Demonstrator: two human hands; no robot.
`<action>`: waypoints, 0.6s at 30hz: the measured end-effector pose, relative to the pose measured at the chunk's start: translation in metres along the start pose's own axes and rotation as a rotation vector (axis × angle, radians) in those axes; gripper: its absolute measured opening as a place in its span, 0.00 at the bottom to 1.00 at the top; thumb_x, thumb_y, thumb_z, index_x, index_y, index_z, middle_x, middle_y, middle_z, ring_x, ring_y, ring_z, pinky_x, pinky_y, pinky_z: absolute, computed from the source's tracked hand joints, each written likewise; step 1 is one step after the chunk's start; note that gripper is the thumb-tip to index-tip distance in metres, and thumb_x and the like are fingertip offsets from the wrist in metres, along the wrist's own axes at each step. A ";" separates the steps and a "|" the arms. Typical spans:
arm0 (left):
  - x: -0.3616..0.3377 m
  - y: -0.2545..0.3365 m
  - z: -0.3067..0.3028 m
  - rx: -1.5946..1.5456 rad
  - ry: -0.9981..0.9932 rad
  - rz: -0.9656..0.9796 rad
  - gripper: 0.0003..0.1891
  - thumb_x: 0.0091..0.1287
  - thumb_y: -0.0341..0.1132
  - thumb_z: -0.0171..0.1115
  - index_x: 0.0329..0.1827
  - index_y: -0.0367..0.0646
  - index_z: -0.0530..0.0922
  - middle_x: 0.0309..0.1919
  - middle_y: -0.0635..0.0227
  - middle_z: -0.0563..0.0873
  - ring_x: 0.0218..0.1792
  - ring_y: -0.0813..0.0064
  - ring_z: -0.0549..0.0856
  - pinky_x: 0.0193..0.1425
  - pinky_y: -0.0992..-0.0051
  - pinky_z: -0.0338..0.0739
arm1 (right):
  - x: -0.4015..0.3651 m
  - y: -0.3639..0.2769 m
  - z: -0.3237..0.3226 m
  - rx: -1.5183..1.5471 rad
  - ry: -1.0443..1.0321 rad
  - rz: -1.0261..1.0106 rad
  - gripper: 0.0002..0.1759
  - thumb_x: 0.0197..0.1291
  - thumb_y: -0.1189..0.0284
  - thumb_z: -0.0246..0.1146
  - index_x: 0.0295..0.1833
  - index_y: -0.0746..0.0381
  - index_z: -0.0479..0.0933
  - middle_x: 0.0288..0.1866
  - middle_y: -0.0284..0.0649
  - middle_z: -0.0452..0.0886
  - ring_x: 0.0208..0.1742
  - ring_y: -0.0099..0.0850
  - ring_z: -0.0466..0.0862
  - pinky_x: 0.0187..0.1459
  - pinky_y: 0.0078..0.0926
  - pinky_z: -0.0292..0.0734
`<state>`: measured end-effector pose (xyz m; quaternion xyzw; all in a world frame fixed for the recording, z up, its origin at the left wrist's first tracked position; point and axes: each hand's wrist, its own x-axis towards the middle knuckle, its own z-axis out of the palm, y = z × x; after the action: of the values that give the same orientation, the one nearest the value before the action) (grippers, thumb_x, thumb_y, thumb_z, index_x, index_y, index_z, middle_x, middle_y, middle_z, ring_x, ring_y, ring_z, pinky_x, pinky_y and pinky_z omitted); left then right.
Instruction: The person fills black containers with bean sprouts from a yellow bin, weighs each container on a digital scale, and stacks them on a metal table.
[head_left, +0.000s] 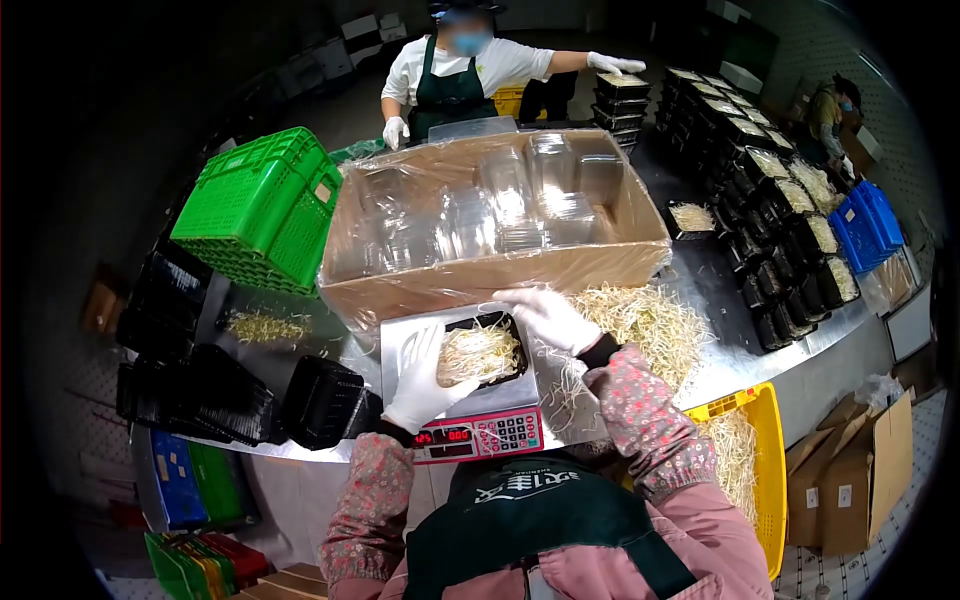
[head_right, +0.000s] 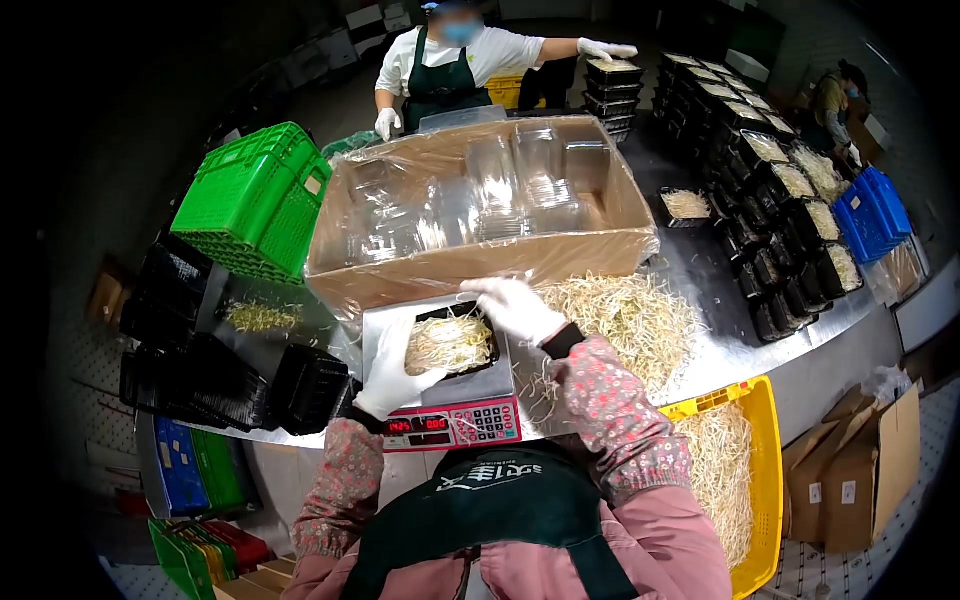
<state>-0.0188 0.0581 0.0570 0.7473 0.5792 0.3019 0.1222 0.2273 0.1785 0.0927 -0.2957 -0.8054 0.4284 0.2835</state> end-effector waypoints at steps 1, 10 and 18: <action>0.000 0.007 -0.008 -0.002 0.006 -0.038 0.53 0.48 0.53 0.77 0.71 0.26 0.64 0.66 0.42 0.72 0.69 0.47 0.70 0.76 0.55 0.57 | -0.003 -0.008 -0.012 0.092 0.060 0.122 0.20 0.69 0.70 0.52 0.62 0.66 0.76 0.56 0.53 0.83 0.60 0.44 0.82 0.64 0.36 0.73; 0.024 0.000 0.040 0.135 -0.049 -0.072 0.41 0.46 0.50 0.77 0.62 0.40 0.73 0.60 0.54 0.76 0.61 0.52 0.74 0.67 0.56 0.67 | 0.021 0.021 0.108 -0.341 -0.012 0.271 0.34 0.72 0.47 0.42 0.51 0.66 0.80 0.53 0.58 0.82 0.57 0.53 0.80 0.59 0.45 0.73; 0.011 -0.006 0.027 0.084 -0.069 -0.065 0.37 0.47 0.52 0.77 0.58 0.40 0.77 0.54 0.58 0.80 0.56 0.54 0.76 0.62 0.59 0.72 | 0.027 -0.001 0.061 -0.265 0.013 0.076 0.28 0.72 0.51 0.50 0.48 0.65 0.83 0.44 0.57 0.85 0.49 0.52 0.84 0.53 0.44 0.77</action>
<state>-0.0056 0.0750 0.0359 0.7424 0.6108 0.2474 0.1205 0.1654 0.1655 0.0702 -0.3634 -0.8414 0.3268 0.2308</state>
